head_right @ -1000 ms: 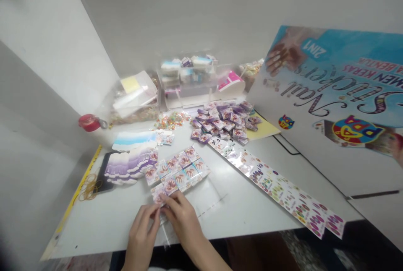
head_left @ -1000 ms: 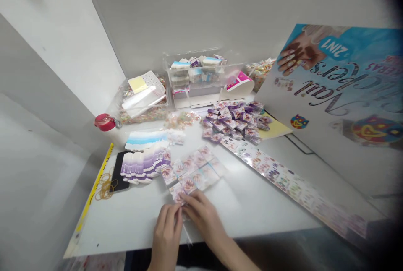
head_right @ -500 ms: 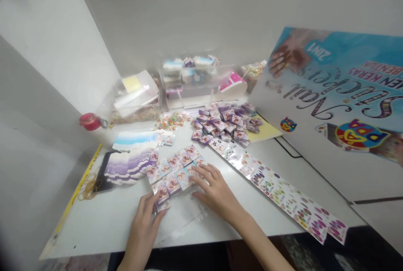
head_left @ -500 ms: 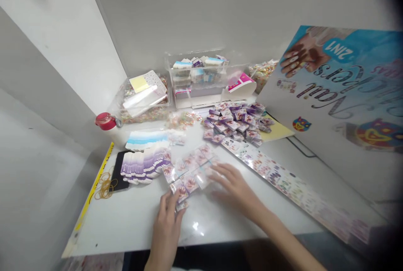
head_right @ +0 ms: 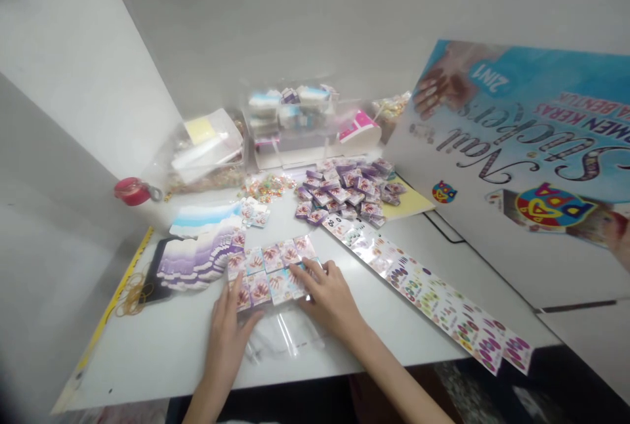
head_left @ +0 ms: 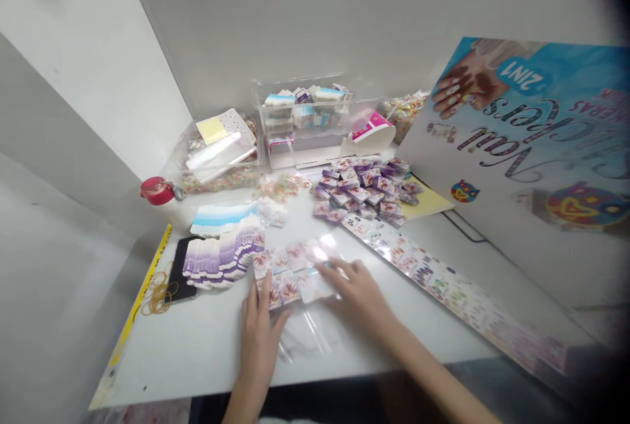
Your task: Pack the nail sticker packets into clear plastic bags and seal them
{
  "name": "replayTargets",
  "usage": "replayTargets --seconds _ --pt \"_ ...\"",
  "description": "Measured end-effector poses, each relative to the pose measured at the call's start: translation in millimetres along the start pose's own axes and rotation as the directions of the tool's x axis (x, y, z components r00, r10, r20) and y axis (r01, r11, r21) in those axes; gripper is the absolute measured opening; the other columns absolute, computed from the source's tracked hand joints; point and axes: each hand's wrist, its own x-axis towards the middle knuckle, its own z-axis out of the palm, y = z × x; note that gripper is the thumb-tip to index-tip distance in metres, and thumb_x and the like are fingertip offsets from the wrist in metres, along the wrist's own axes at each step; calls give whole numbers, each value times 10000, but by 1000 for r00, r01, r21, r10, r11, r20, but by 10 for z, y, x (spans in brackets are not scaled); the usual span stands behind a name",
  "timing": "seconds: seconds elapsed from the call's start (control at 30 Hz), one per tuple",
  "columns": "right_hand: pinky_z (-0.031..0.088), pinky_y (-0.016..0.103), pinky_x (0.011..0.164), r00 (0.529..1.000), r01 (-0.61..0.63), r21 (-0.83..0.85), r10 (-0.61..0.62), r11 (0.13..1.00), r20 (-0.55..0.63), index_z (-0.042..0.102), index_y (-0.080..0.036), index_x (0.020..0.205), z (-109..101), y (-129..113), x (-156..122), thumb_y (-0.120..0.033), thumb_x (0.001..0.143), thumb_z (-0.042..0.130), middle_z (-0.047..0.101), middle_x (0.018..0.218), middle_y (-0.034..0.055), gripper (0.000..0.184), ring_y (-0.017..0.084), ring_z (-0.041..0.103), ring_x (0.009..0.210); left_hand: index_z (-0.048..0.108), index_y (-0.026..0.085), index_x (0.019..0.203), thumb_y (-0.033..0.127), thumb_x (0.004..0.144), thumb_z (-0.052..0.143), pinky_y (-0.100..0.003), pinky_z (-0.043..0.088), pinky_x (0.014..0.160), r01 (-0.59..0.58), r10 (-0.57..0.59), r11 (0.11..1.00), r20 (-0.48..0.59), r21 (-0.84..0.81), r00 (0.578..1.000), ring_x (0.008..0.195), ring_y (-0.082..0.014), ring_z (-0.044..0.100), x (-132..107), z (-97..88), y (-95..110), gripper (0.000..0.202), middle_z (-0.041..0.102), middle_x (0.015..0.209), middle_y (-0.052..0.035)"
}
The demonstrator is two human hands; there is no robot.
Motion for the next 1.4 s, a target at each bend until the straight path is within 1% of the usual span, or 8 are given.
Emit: replayTargets --seconds 0.2,0.43,0.53,0.77,0.87,1.07,1.27,1.4 --pt "410 393 743 995 -69 -59 73 996 64 527 -281 1281 -104 -148 -219 -451 690 719 595 1082 104 644 273 488 869 428 392 1331 278 806 629 -402 472 932 44 -35 996 110 -79 993 1157 -256 508 -89 -116 -85 573 447 1289 -58" --pt "412 395 745 993 -112 -103 114 988 15 515 -229 1306 43 -205 -396 -302 653 717 588 1072 114 687 278 493 863 411 378 1348 113 797 559 -373 461 937 -10 14 998 69 -58 998 1118 -228 522 -207 -60 -166 630 458 1221 -49" --pt "429 392 742 991 -128 -92 132 987 32 494 -245 1323 22 -179 -387 -269 650 728 581 1081 114 713 271 500 864 403 347 1354 142 805 564 -377 478 910 32 -27 999 144 -30 989 1126 -239 522 -162 -121 -133 607 438 1240 -70" --pt "398 540 901 994 70 58 -75 996 81 517 -394 1268 -100 61 -344 -463 690 724 380 1388 94 618 387 344 1248 193 323 1449 453 626 772 -613 271 1035 -279 236 940 215 197 948 1392 -417 92 -87 -368 132 1014 81 1548 -129" --pt "379 558 947 991 124 80 -128 989 43 535 -392 1249 -46 149 -306 -370 758 688 345 1440 63 515 374 257 1326 220 320 1448 514 663 721 -615 292 1025 -399 348 883 226 246 910 1393 -421 84 -25 -266 196 952 222 1528 -110" --pt "485 449 848 999 23 164 -29 986 31 533 -335 1263 60 96 -256 -260 855 582 530 1265 80 417 254 505 1016 362 305 1400 439 827 573 -527 383 1016 -395 383 860 103 323 918 1380 -363 220 76 -48 194 625 449 1419 -59" --pt "500 379 884 975 35 314 -101 949 197 459 -354 1329 -246 212 -184 -225 800 647 485 1330 52 576 227 485 1117 369 313 1392 352 856 561 -469 384 1044 -421 383 865 182 272 906 1395 -301 211 119 -155 109 570 387 1463 -33" --pt "514 357 877 979 80 289 -130 954 157 488 -362 1306 -335 288 -180 -148 858 529 533 1320 22 498 192 552 1083 408 291 1372 314 872 541 -433 392 1048 -443 411 864 175 240 895 1399 -275 207 126 -170 34 518 398 1457 -21"
